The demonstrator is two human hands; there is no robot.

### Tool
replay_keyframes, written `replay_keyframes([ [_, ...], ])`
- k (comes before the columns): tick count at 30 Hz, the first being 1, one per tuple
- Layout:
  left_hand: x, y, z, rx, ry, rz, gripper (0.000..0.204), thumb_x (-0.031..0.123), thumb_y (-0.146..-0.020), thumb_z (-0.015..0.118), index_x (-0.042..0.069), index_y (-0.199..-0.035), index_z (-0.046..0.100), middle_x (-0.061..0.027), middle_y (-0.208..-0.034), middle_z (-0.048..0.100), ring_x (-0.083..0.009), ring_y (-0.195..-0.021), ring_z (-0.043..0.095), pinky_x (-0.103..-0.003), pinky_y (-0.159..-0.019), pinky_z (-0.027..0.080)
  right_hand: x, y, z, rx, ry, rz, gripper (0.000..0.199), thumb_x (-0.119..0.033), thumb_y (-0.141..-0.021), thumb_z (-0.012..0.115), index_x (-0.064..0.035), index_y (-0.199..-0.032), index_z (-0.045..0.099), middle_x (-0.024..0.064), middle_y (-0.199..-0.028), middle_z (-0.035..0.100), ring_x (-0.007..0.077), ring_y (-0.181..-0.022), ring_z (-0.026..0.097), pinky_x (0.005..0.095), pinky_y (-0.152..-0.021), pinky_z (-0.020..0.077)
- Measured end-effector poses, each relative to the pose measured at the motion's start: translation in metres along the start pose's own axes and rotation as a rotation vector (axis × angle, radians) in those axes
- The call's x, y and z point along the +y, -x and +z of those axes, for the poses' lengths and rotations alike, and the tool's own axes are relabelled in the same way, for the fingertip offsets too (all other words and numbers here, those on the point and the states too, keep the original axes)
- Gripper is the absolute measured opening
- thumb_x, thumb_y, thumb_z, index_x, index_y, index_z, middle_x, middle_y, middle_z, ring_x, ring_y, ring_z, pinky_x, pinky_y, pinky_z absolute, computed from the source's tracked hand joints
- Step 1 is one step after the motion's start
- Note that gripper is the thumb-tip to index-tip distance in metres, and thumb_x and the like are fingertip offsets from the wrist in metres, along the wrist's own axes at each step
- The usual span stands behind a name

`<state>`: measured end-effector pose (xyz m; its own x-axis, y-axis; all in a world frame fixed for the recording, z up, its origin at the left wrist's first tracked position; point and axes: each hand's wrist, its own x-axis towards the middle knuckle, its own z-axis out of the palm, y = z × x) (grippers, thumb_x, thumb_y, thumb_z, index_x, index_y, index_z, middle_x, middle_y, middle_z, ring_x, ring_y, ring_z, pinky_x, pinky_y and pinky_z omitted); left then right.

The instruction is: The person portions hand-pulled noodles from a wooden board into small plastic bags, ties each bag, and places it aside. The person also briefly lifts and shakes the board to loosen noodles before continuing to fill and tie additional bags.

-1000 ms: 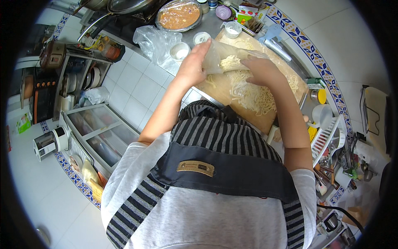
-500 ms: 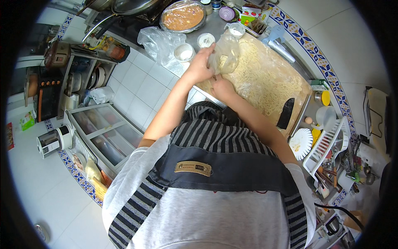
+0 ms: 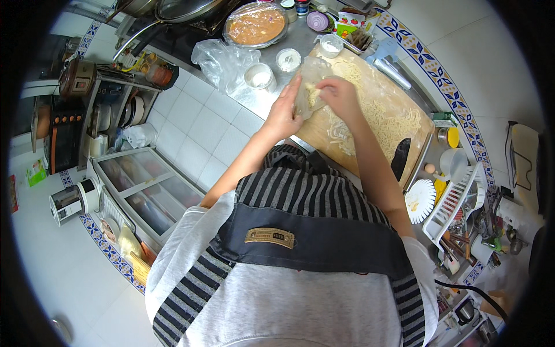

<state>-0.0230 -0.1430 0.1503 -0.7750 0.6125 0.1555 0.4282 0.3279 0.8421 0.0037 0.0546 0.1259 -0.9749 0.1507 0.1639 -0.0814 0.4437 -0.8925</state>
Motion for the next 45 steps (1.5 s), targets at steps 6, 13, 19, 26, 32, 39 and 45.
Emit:
replay_keyframes([
  [6,0.003,0.006,-0.002,0.029,-0.094,0.048,0.088,-0.007,-0.064,0.050,0.008,-0.147,0.022,-0.0239,-0.137,0.041,-0.0346,-0.104,0.056,-0.031,-0.076,0.049,0.021,-0.016,0.022,0.079,0.869,0.061,0.021,-0.021,-0.083,0.057,-0.0070,-0.099,0.061,0.0120,-0.096,0.065,0.0324,-0.078,0.064,0.0425,-0.066,0.0528],
  [13,0.005,0.011,-0.017,0.142,-0.040,0.023,0.089,-0.007,-0.063,0.050,0.007,-0.147,0.024,-0.0258,-0.136,0.041,-0.0355,-0.107,0.056,-0.032,-0.084,0.047,0.019,-0.017,-0.031,-0.122,1.155,0.094,0.021,-0.014,-0.085,0.051,-0.0067,-0.102,0.061,0.0134,-0.093,0.064,0.0302,-0.079,0.064,0.0409,-0.066,0.0531],
  [19,-0.003,0.005,-0.032,0.100,-0.082,-0.088,0.086,-0.005,-0.063,0.053,-0.001,-0.143,0.025,-0.0283,-0.139,0.037,-0.0390,-0.127,0.040,-0.035,-0.103,0.036,-0.031,-0.007,-0.066,0.021,1.032,-0.329,0.043,-0.005,-0.081,0.054,-0.0082,-0.124,0.055,0.0148,-0.076,0.061,0.0322,-0.074,0.059,0.0406,-0.074,0.0502],
  [26,0.002,0.008,-0.032,0.041,0.005,-0.058,0.083,-0.003,-0.062,0.055,0.004,-0.142,0.032,-0.0251,-0.138,0.041,-0.0384,-0.128,0.041,-0.038,-0.106,0.033,-0.050,0.011,-0.057,0.042,0.981,-0.183,0.054,0.001,-0.075,0.053,-0.0085,-0.129,0.052,0.0119,-0.075,0.063,0.0277,-0.070,0.058,0.0366,-0.077,0.0478],
  [32,-0.008,0.008,-0.031,0.068,-0.060,-0.074,0.074,-0.004,-0.063,0.056,0.009,-0.135,0.045,-0.0194,-0.119,0.052,-0.0329,-0.106,0.053,-0.035,-0.097,0.041,0.018,0.036,-0.060,0.263,0.279,0.056,0.037,-0.006,-0.080,0.057,-0.0106,-0.117,0.057,0.0119,-0.081,0.063,0.0296,-0.081,0.061,0.0382,-0.079,0.0481],
  [39,-0.004,0.023,-0.020,0.031,0.116,-0.281,0.043,-0.005,-0.069,0.049,0.009,-0.107,0.062,-0.0174,-0.101,0.056,-0.0259,-0.074,0.056,-0.032,-0.065,0.046,0.085,0.055,-0.030,0.016,0.746,0.234,0.026,-0.015,-0.080,0.064,-0.0103,-0.105,0.062,0.0098,-0.088,0.061,0.0306,-0.086,0.061,0.0390,-0.076,0.0495],
  [45,0.003,0.031,-0.025,0.025,0.076,-0.275,0.040,-0.007,-0.071,0.046,0.008,-0.104,0.063,-0.0104,-0.099,0.057,-0.0123,-0.061,0.055,-0.024,-0.056,0.045,0.090,0.057,-0.053,0.200,0.500,0.268,0.025,-0.019,-0.080,0.068,-0.0085,-0.103,0.064,0.0098,-0.075,0.061,0.0248,-0.069,0.061,0.0336,-0.066,0.0494],
])
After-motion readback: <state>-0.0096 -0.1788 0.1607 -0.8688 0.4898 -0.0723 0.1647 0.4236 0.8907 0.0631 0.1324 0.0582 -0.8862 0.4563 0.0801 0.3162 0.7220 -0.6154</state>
